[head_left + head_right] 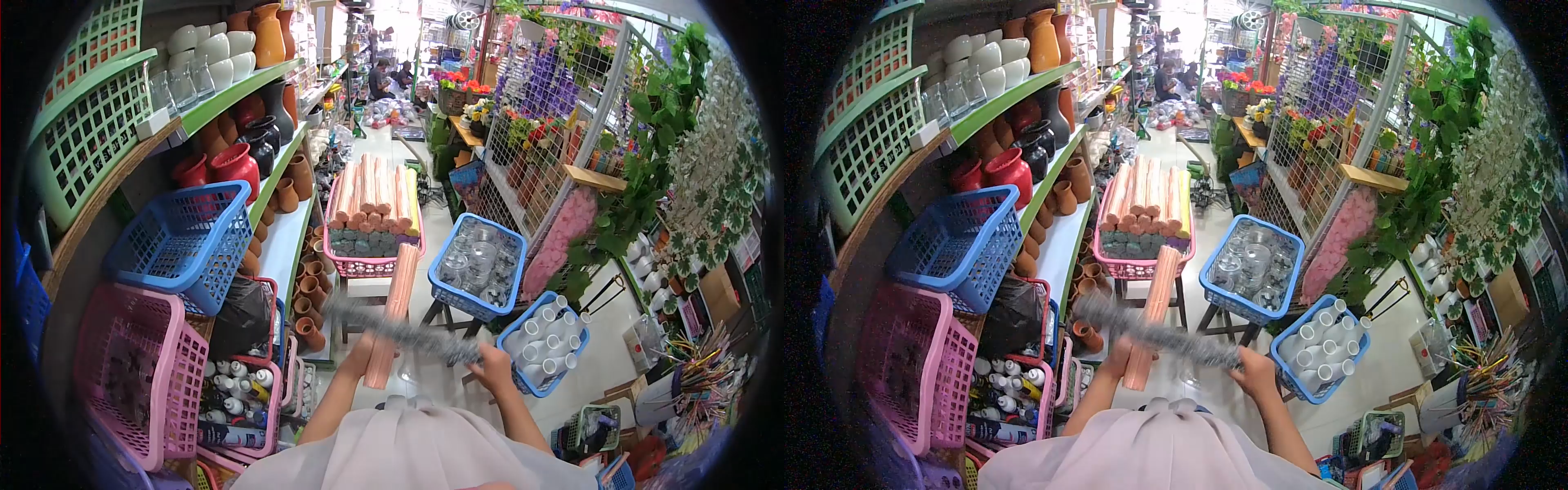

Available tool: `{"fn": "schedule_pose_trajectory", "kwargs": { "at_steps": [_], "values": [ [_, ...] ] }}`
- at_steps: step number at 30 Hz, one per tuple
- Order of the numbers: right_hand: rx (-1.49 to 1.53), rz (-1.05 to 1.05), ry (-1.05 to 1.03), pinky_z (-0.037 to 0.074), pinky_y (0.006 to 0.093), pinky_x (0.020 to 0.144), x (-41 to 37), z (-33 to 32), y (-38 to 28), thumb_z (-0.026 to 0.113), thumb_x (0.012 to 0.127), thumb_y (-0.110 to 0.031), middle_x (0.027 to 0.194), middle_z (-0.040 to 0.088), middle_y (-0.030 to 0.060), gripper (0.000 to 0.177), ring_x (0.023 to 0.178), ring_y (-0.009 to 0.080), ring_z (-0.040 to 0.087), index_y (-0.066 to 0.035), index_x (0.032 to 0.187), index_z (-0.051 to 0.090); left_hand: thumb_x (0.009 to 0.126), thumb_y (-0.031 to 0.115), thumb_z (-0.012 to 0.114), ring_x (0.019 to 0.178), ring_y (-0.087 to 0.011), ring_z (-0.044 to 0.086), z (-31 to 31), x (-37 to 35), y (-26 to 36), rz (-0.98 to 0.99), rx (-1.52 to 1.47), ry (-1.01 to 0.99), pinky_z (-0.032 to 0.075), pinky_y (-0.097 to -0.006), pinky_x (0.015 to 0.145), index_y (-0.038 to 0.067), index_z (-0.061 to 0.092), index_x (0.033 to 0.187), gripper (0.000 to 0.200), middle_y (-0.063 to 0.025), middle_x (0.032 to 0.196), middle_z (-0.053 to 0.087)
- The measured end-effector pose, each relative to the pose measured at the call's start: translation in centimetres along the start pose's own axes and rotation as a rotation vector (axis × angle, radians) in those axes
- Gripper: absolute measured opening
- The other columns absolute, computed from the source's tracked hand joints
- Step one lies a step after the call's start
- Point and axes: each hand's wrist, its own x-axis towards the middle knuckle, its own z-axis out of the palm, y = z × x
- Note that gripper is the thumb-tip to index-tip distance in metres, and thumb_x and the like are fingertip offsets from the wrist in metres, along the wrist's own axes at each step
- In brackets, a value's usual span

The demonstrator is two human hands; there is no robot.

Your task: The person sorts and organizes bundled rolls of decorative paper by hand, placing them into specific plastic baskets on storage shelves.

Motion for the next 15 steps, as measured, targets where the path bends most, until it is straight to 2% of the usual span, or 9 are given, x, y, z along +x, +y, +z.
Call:
{"fn": "schedule_pose_trajectory", "kwargs": {
  "at_steps": [1,3,4,6,9,11,12,13,15],
  "values": [
    [-0.055,-0.199,-0.128,0.047,0.0472,0.066,-0.1,-0.3,-0.3,0.073,0.071,-0.028,0.077,0.064,0.0203,0.039,0.076,0.0405,0.061,-0.002,0.098,0.059,0.097,0.051,0.032,0.069,-0.0162,0.060,-1.3,1.4,-0.9,-0.180,-0.414,-0.227,0.053,-0.0303,0.060,-0.002,0.047,0.118,0.060,-0.0082,0.090,0.058],
    [-0.150,-0.185,-0.216,0.047,0.0477,0.065,0.2,0.1,1.0,0.073,0.071,-0.030,0.073,0.063,0.0203,0.039,0.074,0.0406,0.061,-0.003,0.095,0.058,0.097,0.051,0.033,0.068,-0.0159,0.059,-2.5,2.2,-1.5,-0.266,-0.510,-0.405,0.052,-0.0286,0.060,0.000,0.048,0.117,0.057,-0.0070,0.088,0.057],
    [-0.140,0.025,-0.140,0.047,0.0470,0.065,0.3,0.3,1.5,0.071,0.074,-0.030,0.077,0.063,0.0203,0.037,0.075,0.0403,0.061,-0.004,0.096,0.058,0.097,0.051,0.033,0.068,-0.0159,0.059,-2.0,1.9,-1.5,-0.270,-0.511,-0.405,0.052,-0.0286,0.060,0.000,0.048,0.117,0.057,-0.0070,0.088,0.057],
    [-0.050,0.395,0.056,0.047,0.0470,0.065,1.3,0.0,1.2,0.067,0.079,-0.033,0.077,0.063,0.0223,0.035,0.074,0.0410,0.061,-0.005,0.098,0.060,0.098,0.049,0.032,0.070,-0.0137,0.058,-0.5,1.6,-1.0,-0.126,-0.328,-0.129,0.051,-0.0247,0.066,0.000,0.052,0.113,0.055,-0.0057,0.084,0.059],
    [0.095,0.491,0.193,0.046,0.0478,0.064,1.4,-0.2,1.1,0.065,0.082,-0.032,0.073,0.063,0.0233,0.034,0.072,0.0412,0.061,-0.003,0.098,0.061,0.097,0.050,0.034,0.068,-0.0129,0.056,0.4,0.7,-0.4,-0.072,-0.251,-0.094,0.050,-0.0241,0.064,0.001,0.053,0.111,0.054,-0.0046,0.081,0.057],
    [0.088,0.378,0.146,0.046,0.0463,0.064,0.2,-0.7,0.1,0.069,0.077,-0.030,0.075,0.063,0.0199,0.033,0.072,0.0384,0.061,-0.003,0.096,0.060,0.096,0.051,0.036,0.070,-0.0140,0.056,-0.6,1.3,-1.4,-0.110,-0.230,-0.103,0.049,-0.0254,0.061,0.003,0.051,0.113,0.053,-0.0047,0.083,0.055],
    [0.027,0.097,0.039,0.047,0.0457,0.064,-0.4,-0.7,0.1,0.069,0.074,-0.027,0.079,0.064,0.0193,0.035,0.074,0.0387,0.061,-0.004,0.098,0.061,0.096,0.051,0.037,0.072,-0.0151,0.055,-1.1,1.7,-1.6,-0.149,-0.208,-0.112,0.048,-0.0266,0.058,0.005,0.049,0.114,0.052,-0.0049,0.084,0.053],
    [-0.035,-0.184,-0.068,0.047,0.0452,0.063,-0.8,-0.8,0.0,0.070,0.070,-0.025,0.083,0.064,0.0187,0.038,0.076,0.0390,0.061,-0.005,0.101,0.061,0.095,0.052,0.037,0.072,-0.0154,0.055,-1.9,2.5,-1.4,-0.202,-0.349,-0.363,0.048,-0.0271,0.058,0.004,0.050,0.114,0.054,-0.0053,0.083,0.053],
    [-0.147,-0.191,-0.224,0.048,0.0457,0.064,-0.7,-1.0,1.1,0.070,0.065,-0.023,0.085,0.063,0.0189,0.040,0.077,0.0383,0.061,-0.007,0.100,0.062,0.096,0.051,0.036,0.069,-0.0148,0.055,-0.4,2.1,-1.4,-0.156,-0.541,-0.213,0.047,-0.0262,0.057,0.002,0.052,0.112,0.054,-0.0059,0.082,0.055]
  ]
}}
